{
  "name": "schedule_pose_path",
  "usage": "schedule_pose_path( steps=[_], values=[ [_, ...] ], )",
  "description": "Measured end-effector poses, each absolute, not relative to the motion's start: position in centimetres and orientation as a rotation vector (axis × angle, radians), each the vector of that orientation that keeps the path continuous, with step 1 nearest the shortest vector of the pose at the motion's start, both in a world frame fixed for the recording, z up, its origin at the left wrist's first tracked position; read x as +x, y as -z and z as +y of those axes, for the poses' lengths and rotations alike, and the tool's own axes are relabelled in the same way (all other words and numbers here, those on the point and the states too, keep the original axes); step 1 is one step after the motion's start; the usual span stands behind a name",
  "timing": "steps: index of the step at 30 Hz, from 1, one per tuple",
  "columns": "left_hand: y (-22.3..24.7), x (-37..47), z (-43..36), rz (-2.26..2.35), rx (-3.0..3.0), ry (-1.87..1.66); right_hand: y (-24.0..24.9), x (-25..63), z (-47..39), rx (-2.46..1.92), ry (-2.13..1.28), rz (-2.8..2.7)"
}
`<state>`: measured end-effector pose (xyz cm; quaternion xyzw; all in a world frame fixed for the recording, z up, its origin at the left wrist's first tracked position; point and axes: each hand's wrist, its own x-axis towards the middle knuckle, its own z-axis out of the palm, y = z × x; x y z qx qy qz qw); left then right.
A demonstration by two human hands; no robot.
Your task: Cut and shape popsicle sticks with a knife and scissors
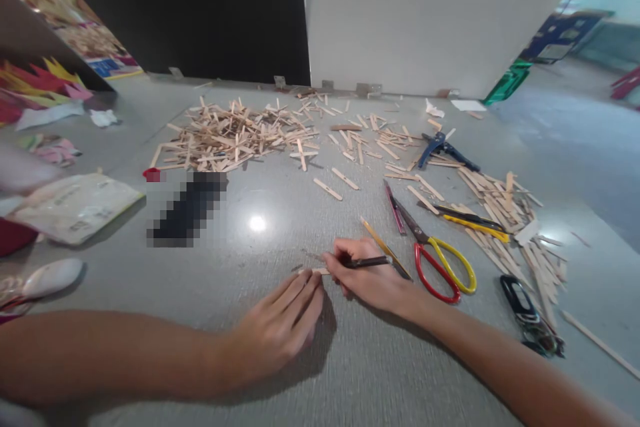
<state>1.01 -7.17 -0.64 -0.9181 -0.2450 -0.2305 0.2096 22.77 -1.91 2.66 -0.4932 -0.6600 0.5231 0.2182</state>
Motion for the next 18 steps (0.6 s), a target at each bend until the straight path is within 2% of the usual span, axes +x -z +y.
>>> schedule_pose_path(
  steps=[12,18],
  values=[
    [0.52,0.82,-7.43,-0.666,-2.582,0.588,-2.14,22.94,-1.79,-1.337,-1.442,-1.877],
    [0.30,0.94,-7.48,-0.622,-2.583,0.691,-2.04,23.08,-1.91,-1.357,-1.414,-1.878]
  ],
)
